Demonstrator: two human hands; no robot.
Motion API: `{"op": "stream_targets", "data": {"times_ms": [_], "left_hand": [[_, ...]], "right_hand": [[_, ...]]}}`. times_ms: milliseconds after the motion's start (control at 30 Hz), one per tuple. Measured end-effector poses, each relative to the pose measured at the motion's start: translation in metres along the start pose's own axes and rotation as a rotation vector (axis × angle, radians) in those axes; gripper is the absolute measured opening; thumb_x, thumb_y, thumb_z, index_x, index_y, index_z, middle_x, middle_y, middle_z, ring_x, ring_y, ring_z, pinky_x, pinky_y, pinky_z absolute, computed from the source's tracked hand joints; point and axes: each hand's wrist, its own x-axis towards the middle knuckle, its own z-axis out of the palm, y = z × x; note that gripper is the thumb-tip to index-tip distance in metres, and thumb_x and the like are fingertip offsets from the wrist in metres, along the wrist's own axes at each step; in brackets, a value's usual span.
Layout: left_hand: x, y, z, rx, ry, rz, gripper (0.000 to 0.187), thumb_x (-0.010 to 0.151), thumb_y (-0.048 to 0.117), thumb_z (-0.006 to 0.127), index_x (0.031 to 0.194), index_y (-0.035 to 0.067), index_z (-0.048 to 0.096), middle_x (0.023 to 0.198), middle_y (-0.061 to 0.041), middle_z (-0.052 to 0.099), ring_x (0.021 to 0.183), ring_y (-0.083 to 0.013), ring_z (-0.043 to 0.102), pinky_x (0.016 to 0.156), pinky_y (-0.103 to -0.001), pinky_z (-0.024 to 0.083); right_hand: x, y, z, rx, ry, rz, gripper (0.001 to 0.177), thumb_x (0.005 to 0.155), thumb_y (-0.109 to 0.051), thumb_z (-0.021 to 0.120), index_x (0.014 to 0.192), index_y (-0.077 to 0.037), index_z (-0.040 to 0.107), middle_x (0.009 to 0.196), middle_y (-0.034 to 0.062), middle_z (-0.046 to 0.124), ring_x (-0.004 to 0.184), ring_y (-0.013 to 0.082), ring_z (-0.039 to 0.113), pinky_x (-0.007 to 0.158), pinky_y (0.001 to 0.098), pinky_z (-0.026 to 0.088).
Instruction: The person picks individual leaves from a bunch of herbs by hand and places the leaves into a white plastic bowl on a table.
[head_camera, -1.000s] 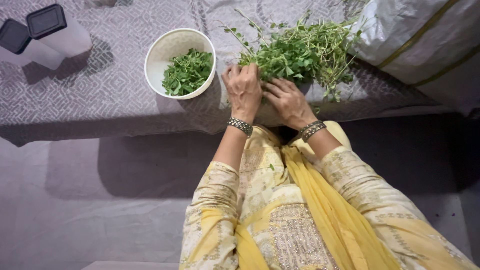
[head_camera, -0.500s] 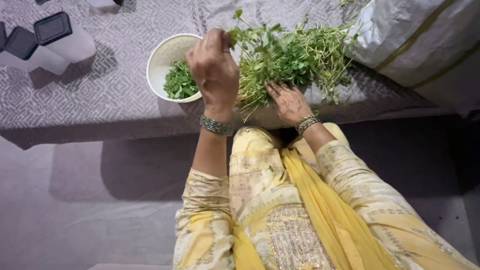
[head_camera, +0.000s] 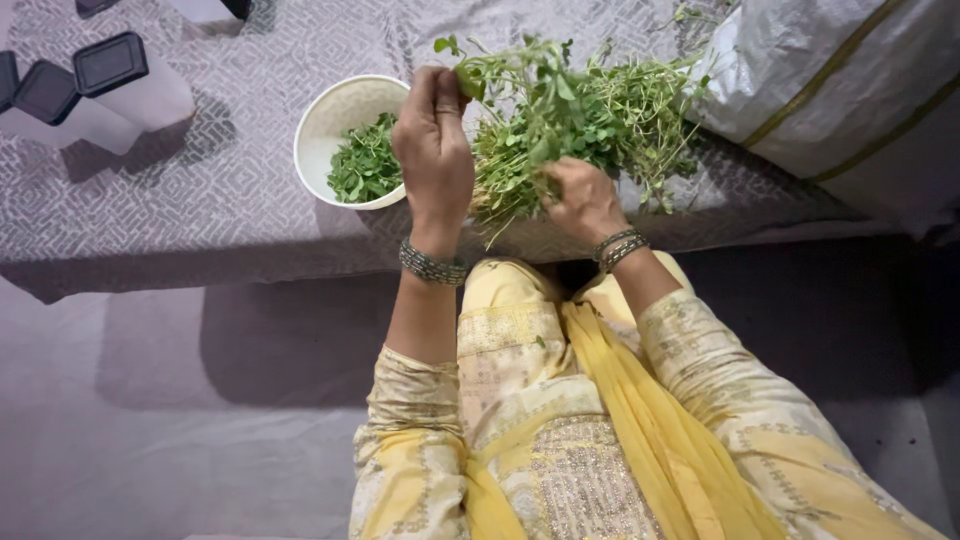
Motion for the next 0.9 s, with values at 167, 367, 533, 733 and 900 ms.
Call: {"op": "stream_targets", "data": {"times_ms": [167, 367, 533, 733, 900], "left_hand": [[-0.010, -0.001, 0.008, -0.043, -0.015, -0.128, 0.024, 0.111, 0.012, 0.046, 0.098, 0.004, 0.065, 0.084, -0.004, 0.069, 0.071, -0.0100, 0.060, 0.065, -0.024, 0.051], [-0.024, 0.003, 0.013, -0.196, -0.044, -0.171, 0.024, 0.113, 0.015, 0.048, 0.099, 0.002, 0.063, 0.087, -0.003, 0.064, 0.077, -0.0093, 0.057, 0.070, -0.024, 0.050], [-0.037, 0.005, 0.016, -0.360, -0.077, -0.280, 0.023, 0.113, 0.016, 0.048, 0.102, 0.001, 0.061, 0.090, 0.000, 0.059, 0.081, -0.0067, 0.054, 0.073, -0.022, 0.048], [-0.050, -0.005, 0.022, -0.257, -0.050, -0.330, 0.023, 0.113, 0.017, 0.049, 0.101, 0.001, 0.061, 0.085, 0.000, 0.058, 0.075, -0.0066, 0.050, 0.066, -0.022, 0.044], [-0.062, -0.015, 0.030, -0.257, 0.037, -0.246, 0.023, 0.114, 0.022, 0.047, 0.109, 0.005, 0.063, 0.098, -0.001, 0.067, 0.089, -0.0090, 0.063, 0.080, -0.025, 0.055]], "right_hand": [[0.013, -0.014, -0.006, 0.429, 0.230, 0.056, 0.036, 0.096, -0.019, 0.074, 0.130, -0.015, 0.061, 0.111, 0.0018, 0.066, 0.085, 0.0145, 0.064, 0.070, 0.0267, 0.062], [0.006, -0.022, -0.015, 0.843, 0.295, -0.283, 0.071, 0.090, -0.005, 0.070, 0.155, -0.010, 0.041, 0.154, 0.0136, 0.051, 0.138, 0.0260, 0.050, 0.112, 0.0394, 0.047], [0.011, -0.030, -0.018, 0.899, 0.309, -0.420, 0.058, 0.101, -0.015, 0.075, 0.150, -0.007, 0.046, 0.146, 0.0166, 0.057, 0.128, 0.0244, 0.059, 0.104, 0.0373, 0.055], [-0.001, -0.039, -0.023, 1.318, 0.018, -0.048, 0.047, 0.096, -0.031, 0.065, 0.138, -0.011, 0.058, 0.091, -0.0011, 0.076, 0.066, 0.0035, 0.063, 0.055, 0.0202, 0.051], [-0.022, -0.047, -0.030, 1.374, 0.123, -0.184, 0.030, 0.109, -0.033, 0.061, 0.111, -0.005, 0.069, 0.089, 0.0025, 0.072, 0.074, 0.0082, 0.064, 0.066, 0.0223, 0.054]]}}
